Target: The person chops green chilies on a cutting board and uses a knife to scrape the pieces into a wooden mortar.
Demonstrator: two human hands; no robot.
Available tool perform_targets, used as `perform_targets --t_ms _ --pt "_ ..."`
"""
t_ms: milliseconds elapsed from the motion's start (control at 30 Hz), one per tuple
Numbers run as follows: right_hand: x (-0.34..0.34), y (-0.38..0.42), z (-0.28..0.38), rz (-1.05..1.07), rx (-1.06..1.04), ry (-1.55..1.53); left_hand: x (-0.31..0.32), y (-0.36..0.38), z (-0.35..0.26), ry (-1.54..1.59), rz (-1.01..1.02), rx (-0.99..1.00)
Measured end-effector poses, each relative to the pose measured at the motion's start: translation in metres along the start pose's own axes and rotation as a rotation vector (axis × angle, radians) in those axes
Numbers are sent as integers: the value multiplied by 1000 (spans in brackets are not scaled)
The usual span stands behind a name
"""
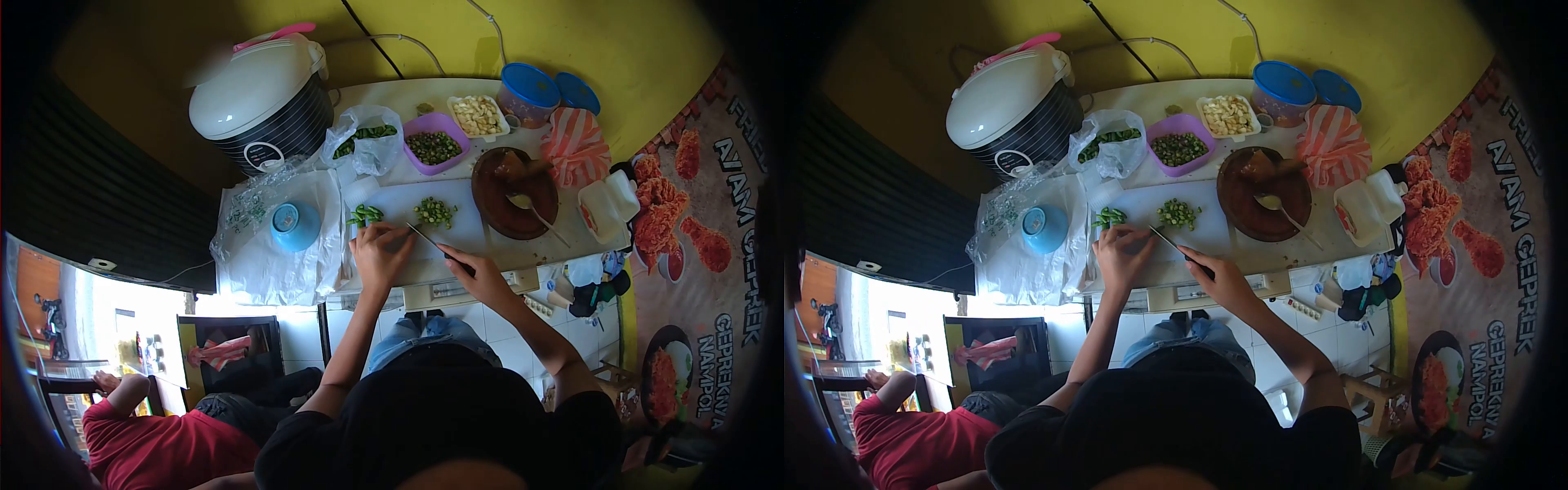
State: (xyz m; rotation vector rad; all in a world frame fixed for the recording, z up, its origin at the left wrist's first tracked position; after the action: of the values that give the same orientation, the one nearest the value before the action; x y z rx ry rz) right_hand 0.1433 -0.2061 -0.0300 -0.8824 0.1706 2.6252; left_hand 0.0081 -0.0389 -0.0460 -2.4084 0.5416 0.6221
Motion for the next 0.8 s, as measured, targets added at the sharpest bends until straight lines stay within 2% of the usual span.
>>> perform_targets --t_ms 433,633,800 --pt "-2 1 -3 -23 -43 7 0 0 1 18 8 4" --pt "-4 -3 3 -8 4 90 0 0 1 8 10 -6" --pt "-3 -6 -4 -9 3 9 -1 0 -2 23 21 -5"
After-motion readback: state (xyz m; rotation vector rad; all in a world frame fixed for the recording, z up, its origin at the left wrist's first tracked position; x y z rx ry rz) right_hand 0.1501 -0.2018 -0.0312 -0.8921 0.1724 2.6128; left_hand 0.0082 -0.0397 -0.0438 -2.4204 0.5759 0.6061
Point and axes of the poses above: each hand's wrist, its own y-axis away from the middle knuckle, its own x-axis out of the palm, z = x × y, the point moved 2 cm from there along -y, towards the middle knuckle, and after that the axes turned 10 degrees about y, right-handed, at the moved point
